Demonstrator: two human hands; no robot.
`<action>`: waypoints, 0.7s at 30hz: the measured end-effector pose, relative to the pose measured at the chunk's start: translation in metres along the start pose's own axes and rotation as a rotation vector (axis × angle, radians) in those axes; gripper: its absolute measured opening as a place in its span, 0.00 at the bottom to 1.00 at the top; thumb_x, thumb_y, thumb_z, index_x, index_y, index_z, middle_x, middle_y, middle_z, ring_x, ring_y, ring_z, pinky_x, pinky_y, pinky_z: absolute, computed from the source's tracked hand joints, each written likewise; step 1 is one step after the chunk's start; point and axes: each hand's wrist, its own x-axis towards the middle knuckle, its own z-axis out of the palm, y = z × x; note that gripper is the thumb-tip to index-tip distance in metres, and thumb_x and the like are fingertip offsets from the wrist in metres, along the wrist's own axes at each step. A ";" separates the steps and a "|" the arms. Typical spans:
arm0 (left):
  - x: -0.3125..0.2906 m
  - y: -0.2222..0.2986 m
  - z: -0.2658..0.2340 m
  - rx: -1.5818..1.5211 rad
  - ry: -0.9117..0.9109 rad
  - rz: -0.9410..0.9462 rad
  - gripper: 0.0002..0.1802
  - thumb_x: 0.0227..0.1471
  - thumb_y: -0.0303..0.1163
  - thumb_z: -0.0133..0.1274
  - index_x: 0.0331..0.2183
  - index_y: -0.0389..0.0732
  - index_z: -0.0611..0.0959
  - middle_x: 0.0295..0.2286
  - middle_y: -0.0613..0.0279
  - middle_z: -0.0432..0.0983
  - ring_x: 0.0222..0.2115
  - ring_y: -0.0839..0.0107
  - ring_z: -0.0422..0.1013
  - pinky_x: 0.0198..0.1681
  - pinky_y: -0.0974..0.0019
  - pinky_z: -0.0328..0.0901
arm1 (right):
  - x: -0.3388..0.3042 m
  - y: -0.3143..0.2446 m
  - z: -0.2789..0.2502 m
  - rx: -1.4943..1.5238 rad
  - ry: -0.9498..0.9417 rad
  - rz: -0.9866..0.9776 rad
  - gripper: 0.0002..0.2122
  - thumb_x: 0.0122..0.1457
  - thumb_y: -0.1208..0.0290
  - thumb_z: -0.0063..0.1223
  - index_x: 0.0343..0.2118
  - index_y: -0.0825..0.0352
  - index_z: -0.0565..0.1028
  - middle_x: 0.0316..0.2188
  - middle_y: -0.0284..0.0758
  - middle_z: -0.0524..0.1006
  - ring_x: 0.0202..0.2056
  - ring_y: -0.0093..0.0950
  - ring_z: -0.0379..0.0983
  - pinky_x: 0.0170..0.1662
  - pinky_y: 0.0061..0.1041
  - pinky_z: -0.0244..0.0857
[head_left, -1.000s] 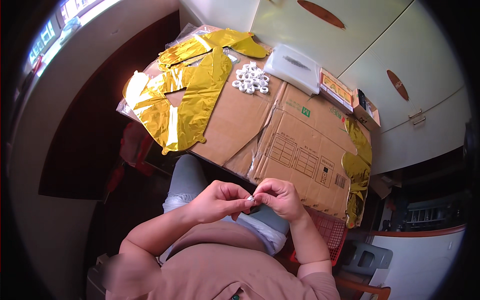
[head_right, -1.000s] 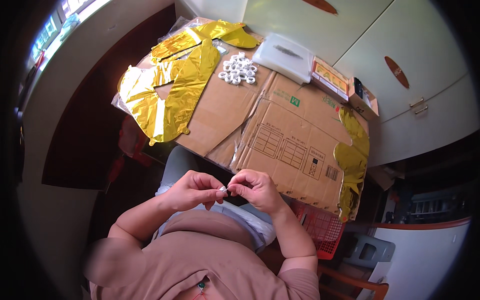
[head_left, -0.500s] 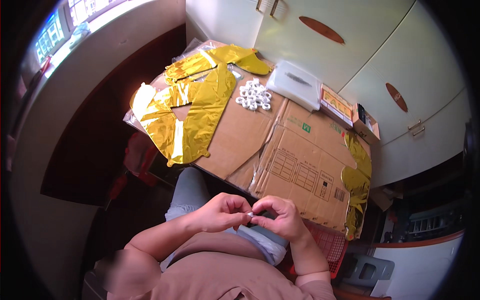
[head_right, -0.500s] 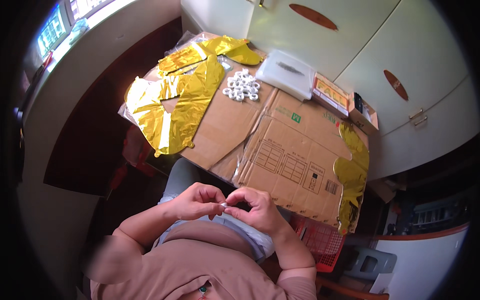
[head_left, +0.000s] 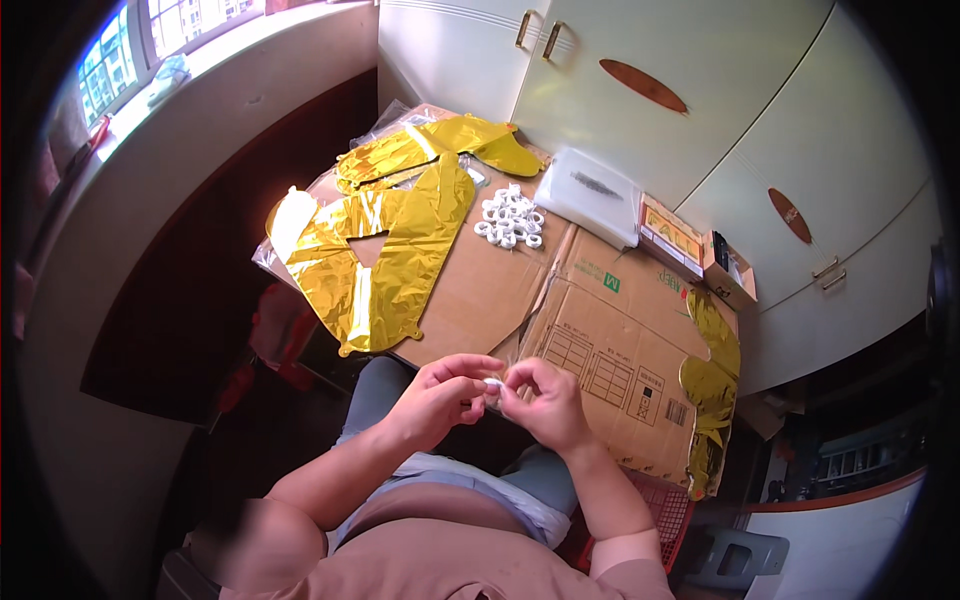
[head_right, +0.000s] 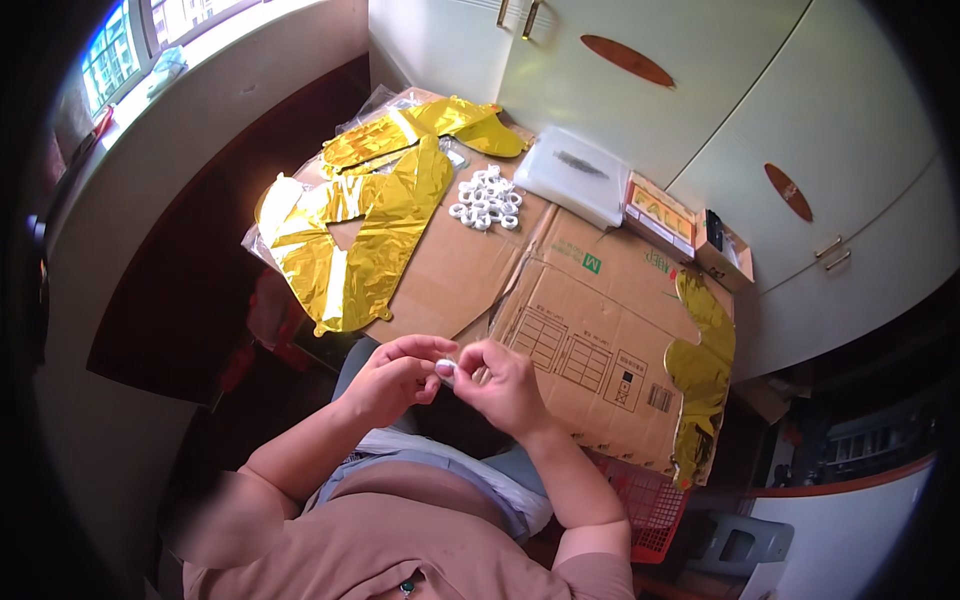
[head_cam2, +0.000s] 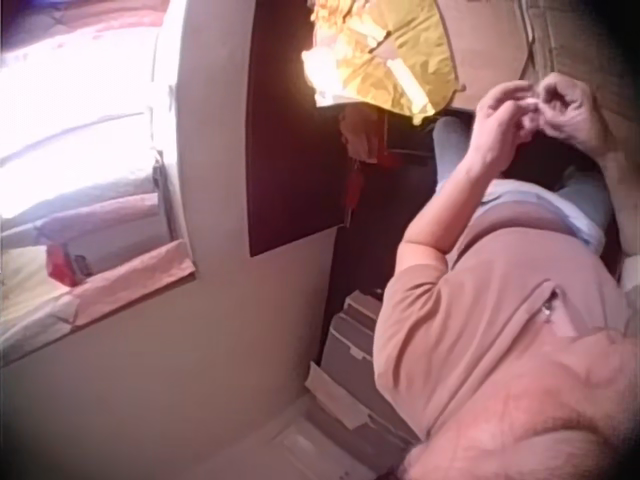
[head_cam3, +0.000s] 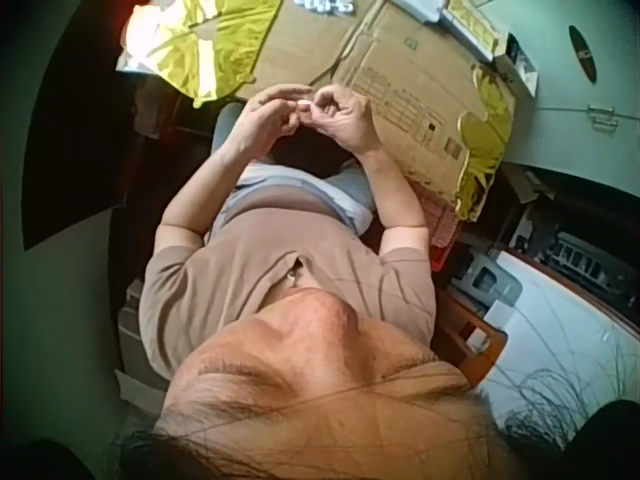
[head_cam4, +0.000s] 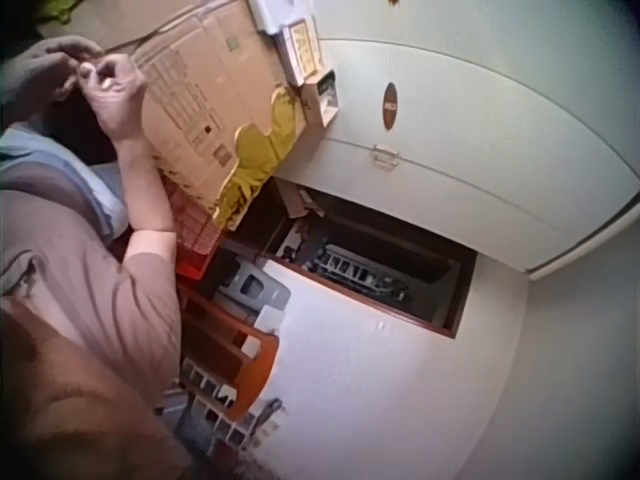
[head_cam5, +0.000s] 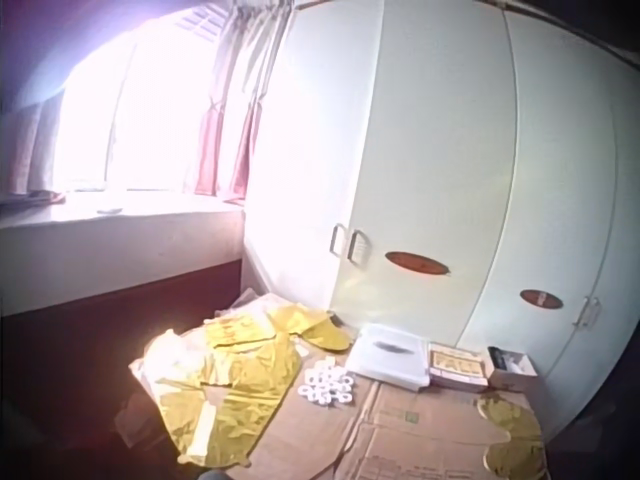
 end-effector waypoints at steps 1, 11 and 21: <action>0.002 0.000 0.001 0.007 0.021 0.042 0.17 0.51 0.25 0.51 0.45 0.36 0.76 0.33 0.64 0.75 0.26 0.81 0.70 0.29 0.76 0.66 | 0.008 0.007 0.002 0.035 -0.045 0.049 0.05 0.47 0.80 0.59 0.26 0.66 0.73 0.21 0.32 0.75 0.24 0.20 0.72 0.28 0.21 0.66; 0.018 -0.009 -0.023 0.302 0.098 0.416 0.25 0.52 0.28 0.54 0.52 0.41 0.66 0.42 0.61 0.66 0.34 0.78 0.66 0.32 0.74 0.66 | 0.057 0.013 0.019 -0.032 -0.065 -0.082 0.05 0.47 0.81 0.58 0.29 0.68 0.75 0.24 0.33 0.76 0.27 0.21 0.74 0.32 0.21 0.69; 0.029 0.004 -0.041 -0.245 0.147 0.294 0.25 0.55 0.32 0.49 0.53 0.42 0.63 0.52 0.60 0.59 0.43 0.65 0.69 0.42 0.56 0.70 | 0.111 0.062 0.007 0.131 -0.081 0.191 0.01 0.51 0.78 0.56 0.27 0.69 0.76 0.24 0.30 0.78 0.25 0.19 0.73 0.29 0.19 0.68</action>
